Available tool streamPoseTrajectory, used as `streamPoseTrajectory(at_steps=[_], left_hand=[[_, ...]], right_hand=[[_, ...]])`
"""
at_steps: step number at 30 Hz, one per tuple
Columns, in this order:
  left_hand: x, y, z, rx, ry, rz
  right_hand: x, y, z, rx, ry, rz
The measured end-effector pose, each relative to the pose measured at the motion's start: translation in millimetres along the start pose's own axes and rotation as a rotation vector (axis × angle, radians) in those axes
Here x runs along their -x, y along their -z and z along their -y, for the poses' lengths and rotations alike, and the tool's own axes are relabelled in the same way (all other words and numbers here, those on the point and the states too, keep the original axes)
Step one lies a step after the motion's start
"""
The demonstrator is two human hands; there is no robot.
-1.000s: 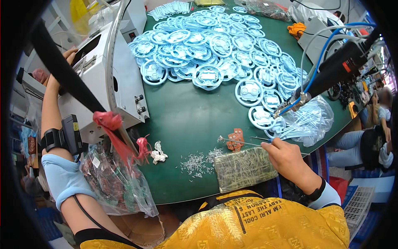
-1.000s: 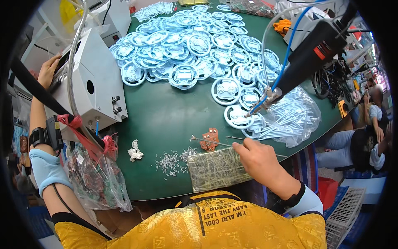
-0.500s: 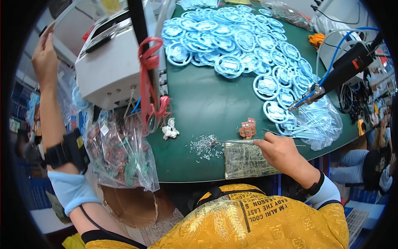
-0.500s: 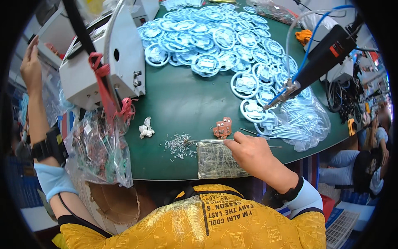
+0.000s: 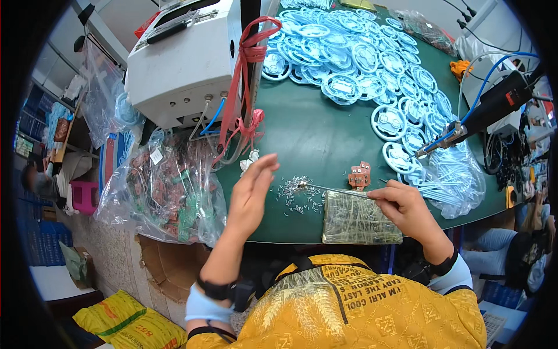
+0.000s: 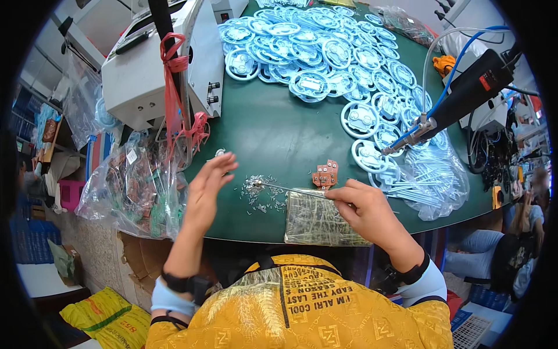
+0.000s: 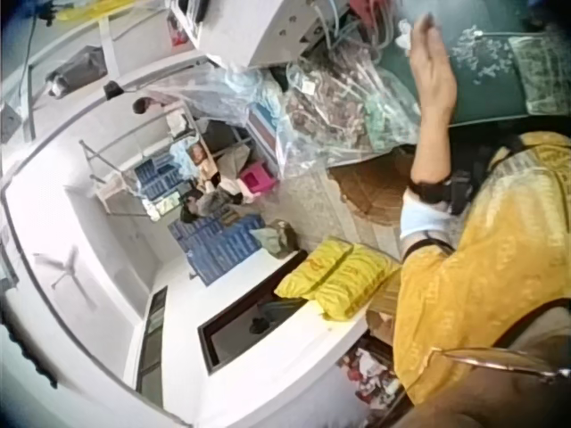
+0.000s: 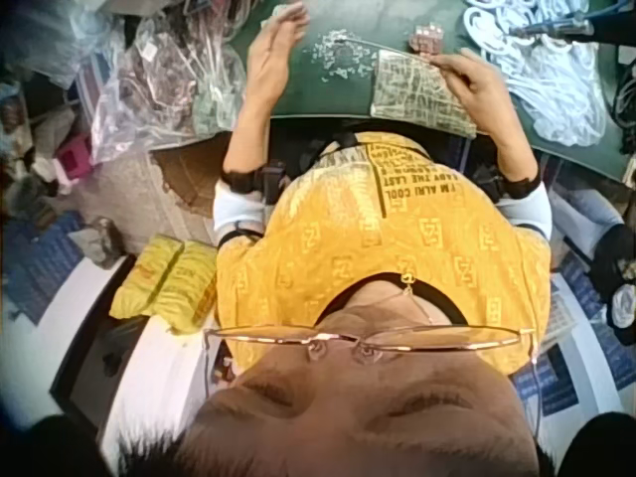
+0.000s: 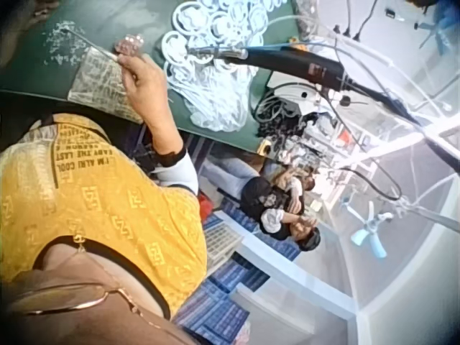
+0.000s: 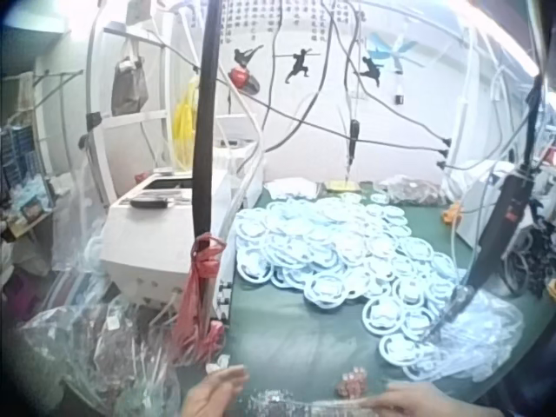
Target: The person is assembling and inspecting plastic components on a factory workbench, using machinery to press or seal parts and organizing finished items.
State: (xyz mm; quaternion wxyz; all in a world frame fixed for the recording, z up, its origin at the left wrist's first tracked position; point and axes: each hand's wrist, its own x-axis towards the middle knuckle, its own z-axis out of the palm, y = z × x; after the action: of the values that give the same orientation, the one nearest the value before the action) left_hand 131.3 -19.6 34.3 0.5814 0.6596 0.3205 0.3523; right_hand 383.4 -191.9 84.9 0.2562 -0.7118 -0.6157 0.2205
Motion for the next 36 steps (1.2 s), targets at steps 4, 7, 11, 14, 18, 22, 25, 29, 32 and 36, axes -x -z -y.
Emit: streamPoseTrajectory(at_steps=[4, 7, 11, 14, 18, 22, 25, 29, 32, 36], left_hand=[[-24, -28, 33, 0.461, 0.280, 0.107], [-26, -40, 36, 0.501, 0.316, 0.108], [-31, -63, 36, 0.207, 0.185, -0.087], [-38, -79, 35, 0.093, 0.061, -0.242], [-42, -89, 27, 0.359, 0.161, -0.283], [-38, -101, 20, 0.767, 0.418, -0.247], [-39, -102, 20, 0.930, 0.499, -0.231], [-47, -74, 22, 1.032, 0.483, -0.245], [-48, -48, 26, 1.039, 0.456, -0.257], [-31, -36, 35, 1.054, 0.487, -0.287]], right_hand=[[0, -6, 5, -0.076, 0.029, -0.008], [4, -17, 4, -0.066, 0.025, -0.079], [8, -31, 3, -0.007, 0.083, -0.208], [14, -40, 4, -0.017, 0.096, -0.252], [28, -57, 2, -0.099, 0.023, -0.253], [38, -75, -6, -0.275, -0.038, -0.243], [44, -81, -13, -0.489, -0.161, -0.178], [54, -80, -27, -0.412, -0.059, -0.181], [61, -80, -43, -0.056, 0.111, -0.222], [72, -80, -66, 0.348, 0.291, -0.220]])
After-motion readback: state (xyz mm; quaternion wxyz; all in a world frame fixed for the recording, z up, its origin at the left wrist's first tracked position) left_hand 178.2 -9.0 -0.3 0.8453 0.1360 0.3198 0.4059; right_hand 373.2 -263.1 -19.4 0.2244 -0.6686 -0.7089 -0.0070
